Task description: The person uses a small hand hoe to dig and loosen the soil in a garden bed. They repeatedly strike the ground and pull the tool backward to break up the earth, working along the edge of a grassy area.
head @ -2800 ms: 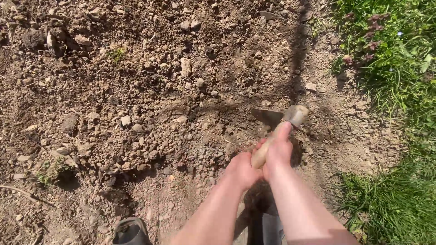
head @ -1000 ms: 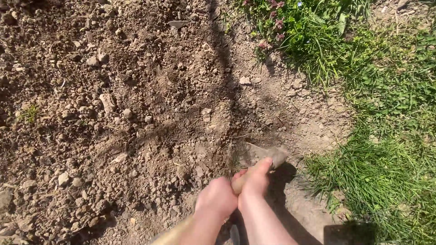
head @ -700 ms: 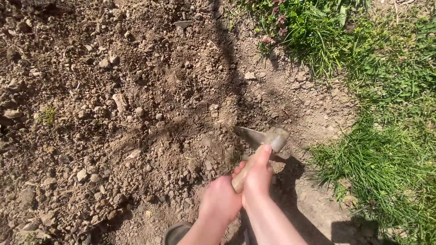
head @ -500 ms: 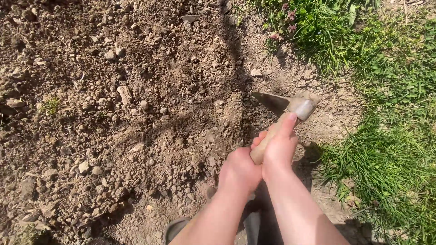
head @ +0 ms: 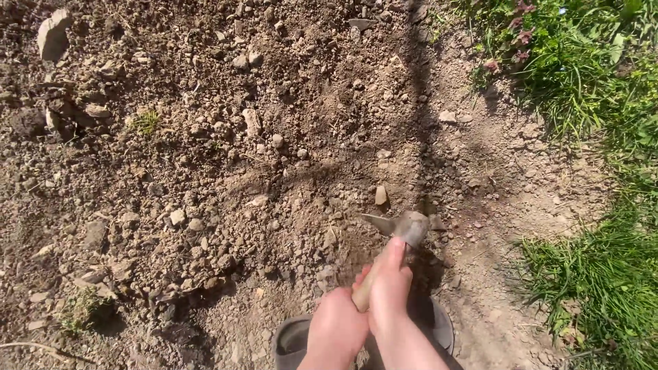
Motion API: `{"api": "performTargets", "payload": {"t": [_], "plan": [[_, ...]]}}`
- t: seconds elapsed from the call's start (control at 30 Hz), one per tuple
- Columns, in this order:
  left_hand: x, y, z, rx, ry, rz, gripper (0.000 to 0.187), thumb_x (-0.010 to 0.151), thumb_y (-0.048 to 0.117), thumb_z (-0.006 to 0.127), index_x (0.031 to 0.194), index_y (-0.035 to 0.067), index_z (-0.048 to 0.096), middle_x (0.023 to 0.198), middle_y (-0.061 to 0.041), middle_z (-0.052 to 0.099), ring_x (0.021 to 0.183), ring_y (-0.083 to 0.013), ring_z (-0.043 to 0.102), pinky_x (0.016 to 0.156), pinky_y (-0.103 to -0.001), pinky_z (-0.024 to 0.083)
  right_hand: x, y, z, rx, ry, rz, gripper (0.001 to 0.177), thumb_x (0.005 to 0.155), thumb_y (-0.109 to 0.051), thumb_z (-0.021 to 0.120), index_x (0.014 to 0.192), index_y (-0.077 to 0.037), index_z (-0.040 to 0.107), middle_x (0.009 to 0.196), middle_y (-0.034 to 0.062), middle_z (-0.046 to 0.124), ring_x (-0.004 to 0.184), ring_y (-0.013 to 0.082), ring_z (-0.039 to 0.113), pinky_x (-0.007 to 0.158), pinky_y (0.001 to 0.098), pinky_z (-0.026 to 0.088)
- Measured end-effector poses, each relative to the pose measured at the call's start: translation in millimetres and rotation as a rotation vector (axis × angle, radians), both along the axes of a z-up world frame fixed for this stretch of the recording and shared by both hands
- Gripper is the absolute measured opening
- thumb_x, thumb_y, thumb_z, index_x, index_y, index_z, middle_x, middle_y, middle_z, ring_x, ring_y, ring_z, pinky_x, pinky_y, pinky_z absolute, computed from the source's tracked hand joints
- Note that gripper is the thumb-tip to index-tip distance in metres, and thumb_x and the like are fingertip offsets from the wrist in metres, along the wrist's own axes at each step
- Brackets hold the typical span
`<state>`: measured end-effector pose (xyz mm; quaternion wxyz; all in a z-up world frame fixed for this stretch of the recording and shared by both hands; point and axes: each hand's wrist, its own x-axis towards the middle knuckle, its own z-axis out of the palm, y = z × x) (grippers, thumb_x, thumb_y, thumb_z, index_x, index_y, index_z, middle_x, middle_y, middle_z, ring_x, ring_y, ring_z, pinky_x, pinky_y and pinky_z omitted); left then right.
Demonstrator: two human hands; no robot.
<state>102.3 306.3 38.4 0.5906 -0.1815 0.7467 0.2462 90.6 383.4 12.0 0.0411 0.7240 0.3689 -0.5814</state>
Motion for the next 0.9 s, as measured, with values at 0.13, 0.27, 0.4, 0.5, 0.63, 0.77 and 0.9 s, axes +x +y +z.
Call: {"api": "performTargets", "payload": {"t": [0.13, 0.27, 0.4, 0.5, 0.63, 0.77, 0.9], "plan": [[-33.6, 14.3, 17.0, 0.083, 0.071, 0.059, 0.049, 0.076, 0.051, 0.059, 0.107, 0.016, 0.073, 0.104, -0.011, 0.077, 0.099, -0.0371, 0.073, 0.087, -0.044, 0.056, -37.6, 13.4, 10.4, 0.096, 0.195, 0.118, 0.059, 0.105, -0.055, 0.045, 0.070, -0.007, 0.045, 0.057, 0.0116, 0.050, 0.046, 0.0244, 0.048, 0.041, 0.0402, 0.039], [-77.8, 25.2, 41.3, 0.171, 0.181, 0.192, 0.038, 0.074, 0.042, 0.057, 0.093, 0.013, 0.071, 0.089, -0.009, 0.075, 0.080, -0.0346, 0.069, 0.072, -0.043, 0.051, -88.3, 27.5, 30.8, 0.229, 0.219, 0.223, 0.056, 0.101, -0.063, 0.042, 0.094, -0.008, 0.048, 0.061, 0.0115, 0.052, 0.045, 0.0222, 0.048, 0.039, 0.0385, 0.040], [-90.0, 19.9, 35.0, 0.197, 0.186, 0.309, 0.068, 0.090, 0.062, 0.038, 0.097, 0.002, 0.070, 0.094, -0.017, 0.075, 0.082, -0.0357, 0.070, 0.069, -0.045, 0.052, -105.4, 16.7, 39.5, 0.237, 0.269, 0.422, 0.054, 0.101, -0.061, 0.037, 0.102, -0.009, 0.051, 0.063, 0.0065, 0.053, 0.050, 0.0170, 0.051, 0.048, 0.0337, 0.044], [-41.4, -6.0, -8.1, 0.200, 0.194, 0.396, 0.047, 0.088, 0.044, 0.051, 0.100, 0.006, 0.075, 0.105, -0.015, 0.078, 0.093, -0.0397, 0.070, 0.079, -0.045, 0.050, -67.0, -9.6, 10.8, 0.107, 0.159, 0.421, 0.056, 0.108, -0.054, 0.046, 0.087, -0.003, 0.053, 0.064, 0.0128, 0.056, 0.048, 0.0225, 0.052, 0.040, 0.0368, 0.045], [27.7, -34.6, -21.8, 0.006, 0.021, 0.331, 0.063, 0.086, 0.064, 0.046, 0.109, 0.010, 0.069, 0.114, -0.016, 0.075, 0.105, -0.0390, 0.071, 0.088, -0.044, 0.053, 3.7, -41.1, -29.3, 0.012, 0.097, 0.335, 0.056, 0.107, -0.052, 0.048, 0.076, -0.005, 0.047, 0.059, 0.0134, 0.049, 0.044, 0.0237, 0.049, 0.037, 0.0380, 0.039], [47.3, -45.8, -14.9, 0.057, 0.020, 0.482, 0.039, 0.079, 0.047, 0.064, 0.090, 0.012, 0.077, 0.086, -0.006, 0.079, 0.081, -0.0205, 0.073, 0.074, -0.032, 0.052, 18.1, -53.0, -18.0, 0.090, 0.011, 0.569, 0.060, 0.106, -0.048, 0.041, 0.074, 0.000, 0.055, 0.053, 0.0186, 0.056, 0.041, 0.0277, 0.052, 0.040, 0.0398, 0.045], [18.8, -43.1, 6.8, 0.068, 0.039, 0.428, 0.050, 0.082, 0.060, 0.056, 0.094, 0.015, 0.074, 0.095, -0.007, 0.079, 0.087, -0.0290, 0.072, 0.079, -0.036, 0.053, -12.5, -56.6, 17.3, 0.084, 0.043, 0.466, 0.056, 0.103, -0.051, 0.045, 0.088, 0.001, 0.058, 0.066, 0.0174, 0.056, 0.049, 0.0267, 0.054, 0.043, 0.0391, 0.045]]}}
